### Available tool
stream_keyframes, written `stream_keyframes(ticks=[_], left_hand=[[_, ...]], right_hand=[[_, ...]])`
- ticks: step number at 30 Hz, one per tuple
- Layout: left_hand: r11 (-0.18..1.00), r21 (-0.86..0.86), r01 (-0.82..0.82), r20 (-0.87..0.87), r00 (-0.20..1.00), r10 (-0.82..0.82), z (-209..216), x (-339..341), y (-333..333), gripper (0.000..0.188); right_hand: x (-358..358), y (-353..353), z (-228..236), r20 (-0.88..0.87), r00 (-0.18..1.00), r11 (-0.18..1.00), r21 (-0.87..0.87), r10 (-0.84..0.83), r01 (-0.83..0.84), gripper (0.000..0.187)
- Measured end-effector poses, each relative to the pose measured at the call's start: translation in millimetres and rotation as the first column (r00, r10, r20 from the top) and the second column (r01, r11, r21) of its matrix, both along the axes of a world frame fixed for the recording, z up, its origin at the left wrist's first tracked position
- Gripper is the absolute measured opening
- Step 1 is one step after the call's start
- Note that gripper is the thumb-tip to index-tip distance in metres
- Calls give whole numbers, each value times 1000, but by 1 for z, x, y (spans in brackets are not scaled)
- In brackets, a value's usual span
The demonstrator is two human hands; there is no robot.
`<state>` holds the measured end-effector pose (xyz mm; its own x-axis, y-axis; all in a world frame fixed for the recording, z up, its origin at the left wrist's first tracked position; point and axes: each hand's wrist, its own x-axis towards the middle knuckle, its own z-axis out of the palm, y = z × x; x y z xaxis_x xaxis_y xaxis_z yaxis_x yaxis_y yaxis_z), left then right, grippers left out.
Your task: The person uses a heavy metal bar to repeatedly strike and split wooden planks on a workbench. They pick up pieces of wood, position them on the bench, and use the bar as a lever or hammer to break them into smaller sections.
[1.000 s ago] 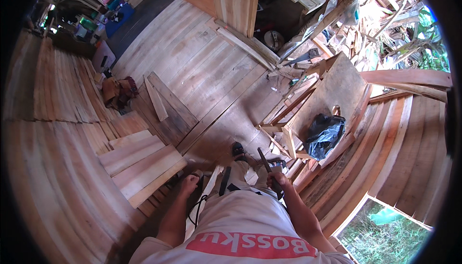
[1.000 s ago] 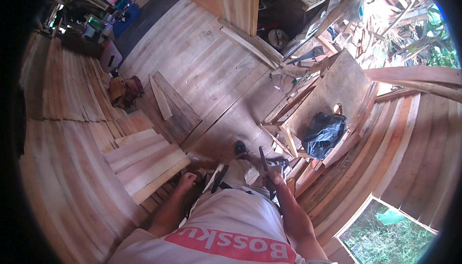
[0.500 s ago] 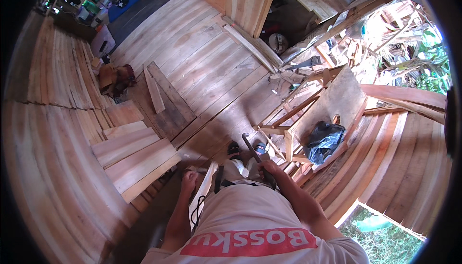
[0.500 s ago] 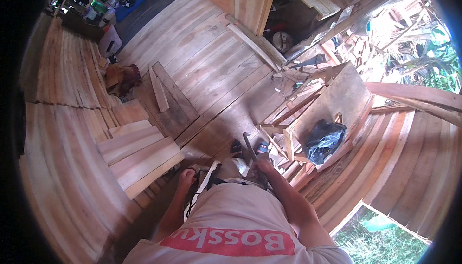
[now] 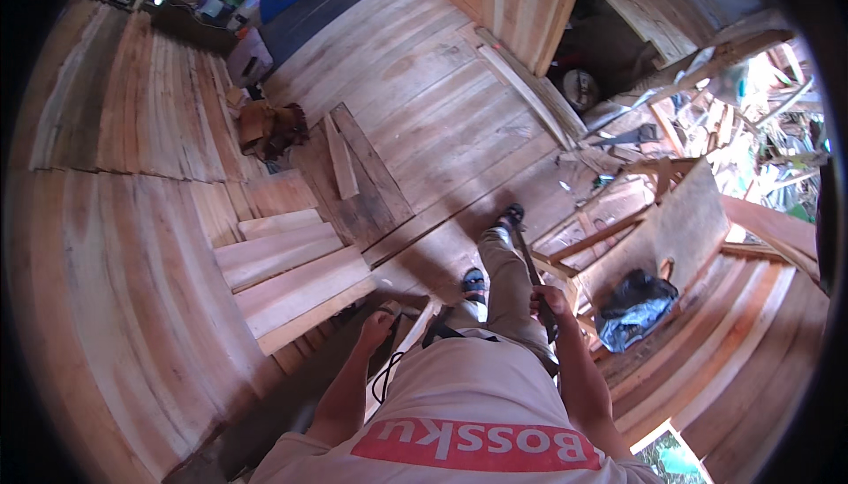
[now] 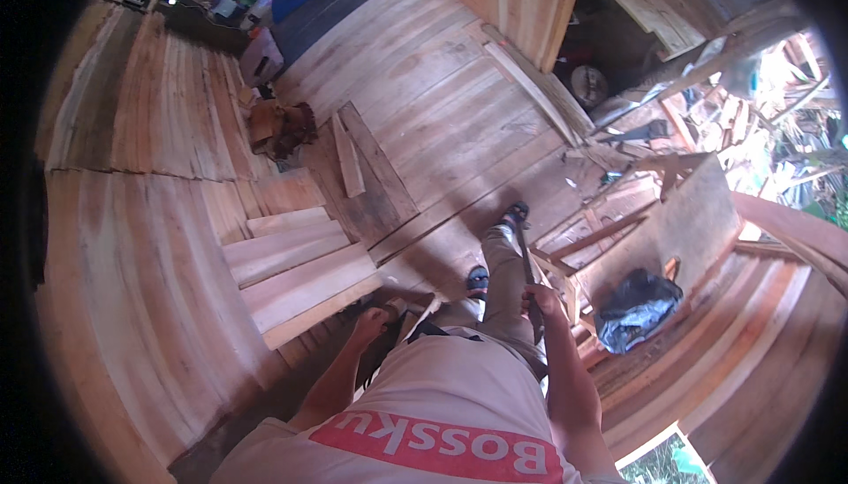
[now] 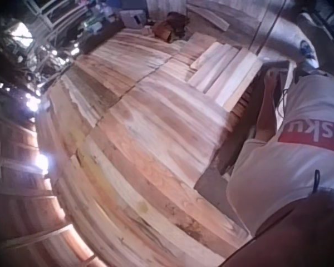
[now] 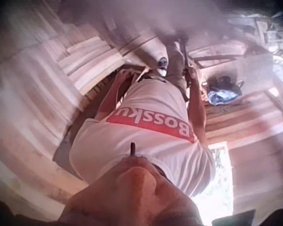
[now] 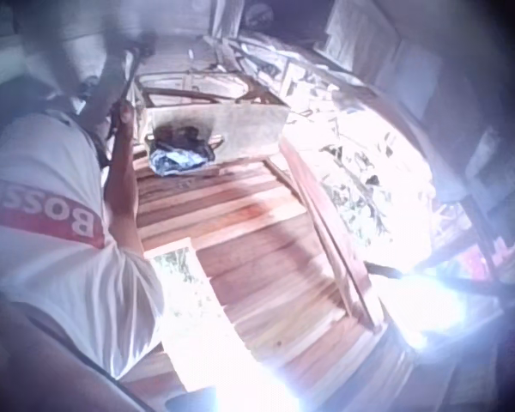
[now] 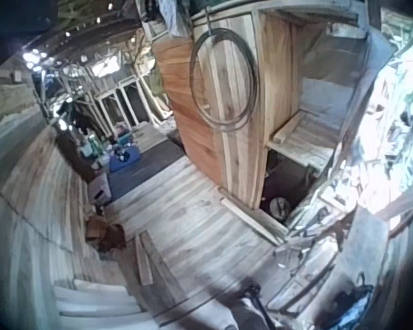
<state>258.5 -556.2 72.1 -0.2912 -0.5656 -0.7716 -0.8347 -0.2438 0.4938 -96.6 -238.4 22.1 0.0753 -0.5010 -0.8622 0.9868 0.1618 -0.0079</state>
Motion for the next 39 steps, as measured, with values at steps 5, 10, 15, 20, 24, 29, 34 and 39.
stream_keyframes(ticks=[5, 10, 15, 20, 24, 29, 34, 39], left_hand=[[980, -88, 180, -61, 981, -186, -4, -80, -54, 31], [914, 7, 407, 158, 902, -403, 29, -185, -91, 28], [854, -61, 517, 45, 856, -515, 64, -350, -122, 27], [815, -39, 578, 30, 816, -577, 48, -426, -136, 27], [591, -97, 801, 8, 594, -804, 26, -494, -135, 27], [332, -158, 930, 5, 337, -942, -10, -581, -121, 33], [203, 7, 979, -2, 203, -979, -91, -674, -95, 33], [-75, -53, 996, -22, -77, -997, -222, -758, -73, 29]], right_hand=[[-59, -21, -15, -255, 967, 991, 125, -7, 40, 25], [-133, -48, -11, -398, 916, 948, 305, 45, 86, 16], [-141, -10, -131, -653, 719, 907, 414, 239, 74, 16], [-211, -36, -50, -379, 890, 843, 364, -255, 397, 50], [-212, -29, -25, -385, 892, 831, 395, -237, 391, 61], [-200, -38, 61, -447, 888, 805, 486, -104, 339, 61], [-155, -26, 63, -456, 885, 620, 722, 91, 307, 51], [-155, -46, 66, -305, 902, 305, 929, 305, 211, 33]])
